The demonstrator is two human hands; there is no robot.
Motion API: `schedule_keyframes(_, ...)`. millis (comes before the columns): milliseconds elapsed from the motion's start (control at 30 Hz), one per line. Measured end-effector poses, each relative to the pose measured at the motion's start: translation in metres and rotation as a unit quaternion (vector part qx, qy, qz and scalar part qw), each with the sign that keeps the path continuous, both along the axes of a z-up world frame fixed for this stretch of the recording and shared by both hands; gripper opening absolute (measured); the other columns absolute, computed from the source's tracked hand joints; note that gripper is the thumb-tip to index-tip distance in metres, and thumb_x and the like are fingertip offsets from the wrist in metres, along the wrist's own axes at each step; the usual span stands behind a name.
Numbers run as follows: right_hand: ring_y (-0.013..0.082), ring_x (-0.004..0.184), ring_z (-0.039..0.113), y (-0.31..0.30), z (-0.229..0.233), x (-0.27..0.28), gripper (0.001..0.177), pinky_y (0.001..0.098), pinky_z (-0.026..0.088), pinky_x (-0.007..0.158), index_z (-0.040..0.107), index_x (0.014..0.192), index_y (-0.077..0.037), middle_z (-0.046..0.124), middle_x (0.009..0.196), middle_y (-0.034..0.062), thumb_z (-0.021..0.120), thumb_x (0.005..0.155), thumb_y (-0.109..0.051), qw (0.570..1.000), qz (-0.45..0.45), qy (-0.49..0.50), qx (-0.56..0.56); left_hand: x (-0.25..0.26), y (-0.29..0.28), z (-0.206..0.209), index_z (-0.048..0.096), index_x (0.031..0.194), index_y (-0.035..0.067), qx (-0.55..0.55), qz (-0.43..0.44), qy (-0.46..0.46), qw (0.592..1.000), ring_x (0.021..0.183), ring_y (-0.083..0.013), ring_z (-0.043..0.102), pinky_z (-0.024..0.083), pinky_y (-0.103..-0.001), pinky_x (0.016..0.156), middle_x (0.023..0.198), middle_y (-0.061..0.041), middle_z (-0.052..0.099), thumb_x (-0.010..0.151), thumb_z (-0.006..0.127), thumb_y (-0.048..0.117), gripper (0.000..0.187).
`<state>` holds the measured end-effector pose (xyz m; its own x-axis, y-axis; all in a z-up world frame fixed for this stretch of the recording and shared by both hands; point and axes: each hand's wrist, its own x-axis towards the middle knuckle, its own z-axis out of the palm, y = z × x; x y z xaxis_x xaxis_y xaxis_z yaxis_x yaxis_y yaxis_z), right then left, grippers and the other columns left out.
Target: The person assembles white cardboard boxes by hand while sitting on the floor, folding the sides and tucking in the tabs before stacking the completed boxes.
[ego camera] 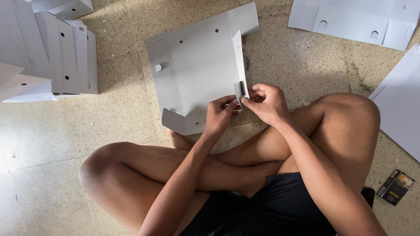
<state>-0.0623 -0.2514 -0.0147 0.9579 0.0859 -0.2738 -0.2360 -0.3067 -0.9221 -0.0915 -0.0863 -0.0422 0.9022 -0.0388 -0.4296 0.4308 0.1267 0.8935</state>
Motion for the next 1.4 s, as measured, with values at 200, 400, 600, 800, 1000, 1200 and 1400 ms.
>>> schedule_keyframes(200,0.0143,0.079,0.065,0.006,0.013,-0.002,0.026,0.0277,0.056,0.066,0.073,0.108,0.005,0.073,0.093,0.0236,0.077,0.086,-0.008,0.997,0.059,-0.042,-0.001,0.000,-0.001,0.009,0.070,0.117,-0.006,0.002,0.016,-0.014,1.000,0.092,-0.0243,0.072,0.060,-0.035,0.078,0.103,-0.022,0.074,0.092,0.070,0.014,0.031)
schedule_keyframes(400,0.0269,0.097,0.064,-0.006,-0.014,0.000,0.034,0.0357,0.051,0.078,0.076,0.114,-0.003,0.068,0.113,0.0202,0.066,0.096,-0.030,0.992,0.128,-0.015,0.007,-0.001,0.000,-0.018,0.065,0.115,-0.002,-0.005,0.027,-0.025,0.999,0.082,-0.0194,0.072,0.061,-0.028,0.071,0.099,-0.015,0.068,0.088,0.077,0.013,0.033)
schedule_keyframes(600,0.0230,0.091,0.068,-0.005,-0.001,0.007,0.058,0.0353,0.054,0.075,0.057,0.134,0.001,0.070,0.112,0.0192,0.074,0.097,-0.040,0.999,-0.033,-0.007,-0.035,-0.009,-0.007,-0.004,0.075,0.088,0.012,0.135,-0.216,-0.024,0.967,0.067,-0.0155,0.071,0.056,-0.031,0.064,0.077,-0.006,0.074,0.082,0.077,0.011,0.007)
schedule_keyframes(800,0.0359,0.089,0.071,-0.011,-0.042,0.010,0.029,0.0437,0.058,0.069,0.070,0.123,-0.010,0.071,0.100,0.0183,0.060,0.098,-0.022,0.980,-0.036,-0.079,-0.178,0.053,-0.002,0.040,0.065,0.103,0.002,0.301,-0.070,-0.109,0.945,0.085,-0.0435,0.074,0.061,-0.048,0.068,0.097,-0.026,0.071,0.092,0.056,0.009,0.016)
schedule_keyframes(1000,0.0430,0.078,0.069,-0.002,-0.022,0.010,0.019,0.0466,0.052,0.060,0.067,0.085,-0.002,0.061,0.075,0.0182,0.059,0.094,-0.016,0.962,-0.012,-0.185,-0.201,0.158,-0.040,0.042,0.032,0.154,0.014,0.535,-0.289,-0.309,0.731,0.142,-0.0368,0.041,0.033,-0.055,0.115,0.146,-0.013,0.054,0.076,0.049,-0.024,0.089)
schedule_keyframes(1200,0.0399,0.068,0.068,-0.005,-0.022,0.012,0.028,0.0495,0.046,0.053,0.060,0.071,-0.010,0.064,0.063,0.0137,0.058,0.094,-0.026,0.975,-0.057,-0.112,-0.182,0.206,-0.060,-0.039,0.043,0.146,0.030,0.580,-0.388,-0.313,0.644,0.118,-0.0272,0.052,0.022,-0.056,0.111,0.113,0.002,0.067,0.081,0.076,-0.002,0.079)
schedule_keyframes(1400,0.0438,0.070,0.070,-0.009,-0.018,0.017,0.030,0.0515,0.054,0.063,0.064,0.116,-0.007,0.068,0.064,0.0163,0.050,0.097,-0.026,0.985,-0.097,-0.019,-0.141,0.202,-0.010,0.023,0.069,0.089,0.033,0.462,-0.305,-0.309,0.773,0.096,-0.0147,0.060,0.031,-0.042,0.096,0.095,0.016,0.069,0.080,0.082,0.024,0.018)
